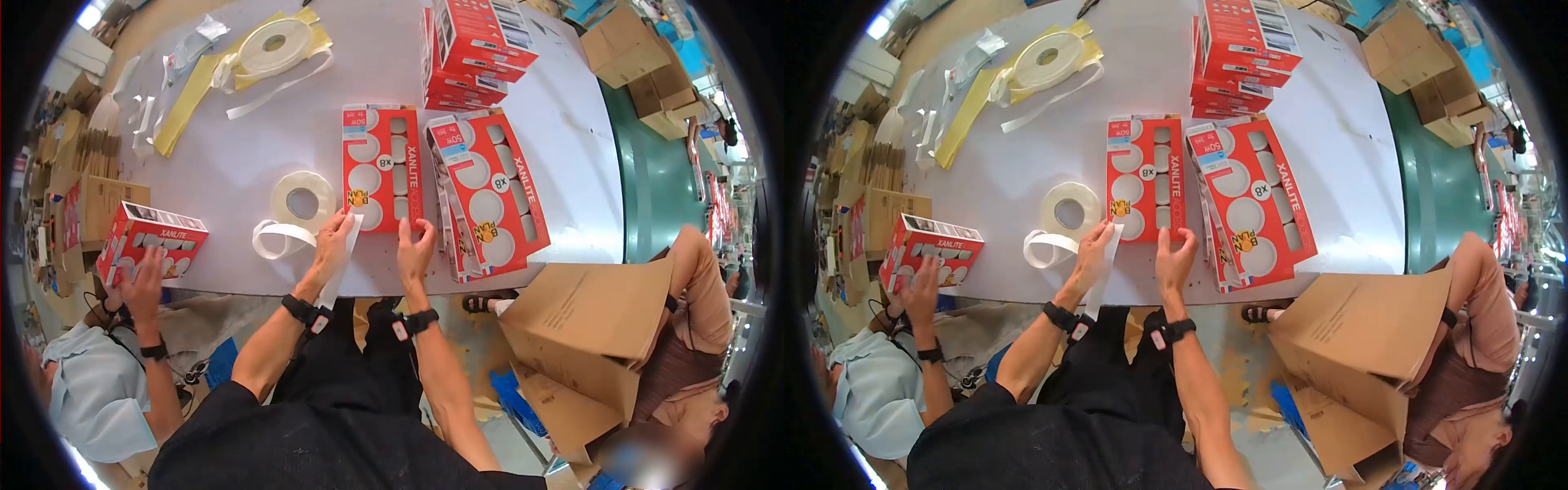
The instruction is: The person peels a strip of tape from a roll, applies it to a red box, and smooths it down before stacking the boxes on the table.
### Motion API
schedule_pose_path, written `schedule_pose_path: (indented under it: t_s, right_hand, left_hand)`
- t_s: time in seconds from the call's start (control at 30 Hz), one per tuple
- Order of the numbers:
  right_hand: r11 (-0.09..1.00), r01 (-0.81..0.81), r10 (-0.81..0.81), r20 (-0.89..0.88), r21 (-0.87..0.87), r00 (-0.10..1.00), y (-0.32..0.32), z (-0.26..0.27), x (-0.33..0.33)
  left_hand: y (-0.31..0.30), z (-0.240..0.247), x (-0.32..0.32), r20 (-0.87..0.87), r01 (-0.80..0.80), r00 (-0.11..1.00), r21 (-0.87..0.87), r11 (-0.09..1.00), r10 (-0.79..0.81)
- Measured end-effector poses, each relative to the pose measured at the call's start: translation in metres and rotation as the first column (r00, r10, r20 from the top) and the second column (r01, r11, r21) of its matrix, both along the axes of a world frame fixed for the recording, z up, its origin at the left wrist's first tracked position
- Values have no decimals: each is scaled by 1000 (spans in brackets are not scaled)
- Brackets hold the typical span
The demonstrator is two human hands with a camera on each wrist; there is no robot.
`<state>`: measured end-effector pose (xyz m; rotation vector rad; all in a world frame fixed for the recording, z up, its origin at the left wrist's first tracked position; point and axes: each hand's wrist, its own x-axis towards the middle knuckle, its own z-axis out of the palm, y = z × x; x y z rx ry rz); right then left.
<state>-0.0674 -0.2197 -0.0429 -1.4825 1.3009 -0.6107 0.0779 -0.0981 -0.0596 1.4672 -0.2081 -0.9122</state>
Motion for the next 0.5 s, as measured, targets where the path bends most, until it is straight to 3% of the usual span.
schedule_pose_path:
  t_s: [0.03,0.07,0.1,0.13,0.2,0.23,0.3,0.37,0.43,0.5]
  right_hand:
    - [999,14,-16,35,35,999,0,5,6]
    - [990,91,-110,184,108,977,2,10,12]
    - [983,27,-70,232,182,970,-2,31,15]
    - [965,-48,-27,279,259,960,-8,59,13]
    - [972,-153,113,215,178,970,-8,89,24]
    - [983,-182,180,86,14,980,-9,98,29]
    - [973,-202,210,58,-112,976,-22,105,34]
    - [982,-191,187,276,-12,943,-34,94,34]
    - [969,-224,177,347,101,921,-31,133,32]
    - [919,-355,235,486,171,842,-31,177,20]
  left_hand:
    - [1,5,0,50,-41,998,-2,999,41]
    - [5,9,7,111,-89,990,-4,996,89]
    - [11,15,18,175,-145,974,-6,989,144]
    - [19,34,24,120,-159,979,-53,986,164]
    - [23,94,30,6,-200,979,-162,966,203]
    - [25,110,28,53,-170,982,-170,971,181]
    - [20,139,21,142,-85,983,-199,976,114]
    - [13,173,16,302,-99,941,-186,978,152]
    - [13,192,20,396,-128,902,-134,983,172]
    - [22,215,22,313,-115,938,-124,986,149]
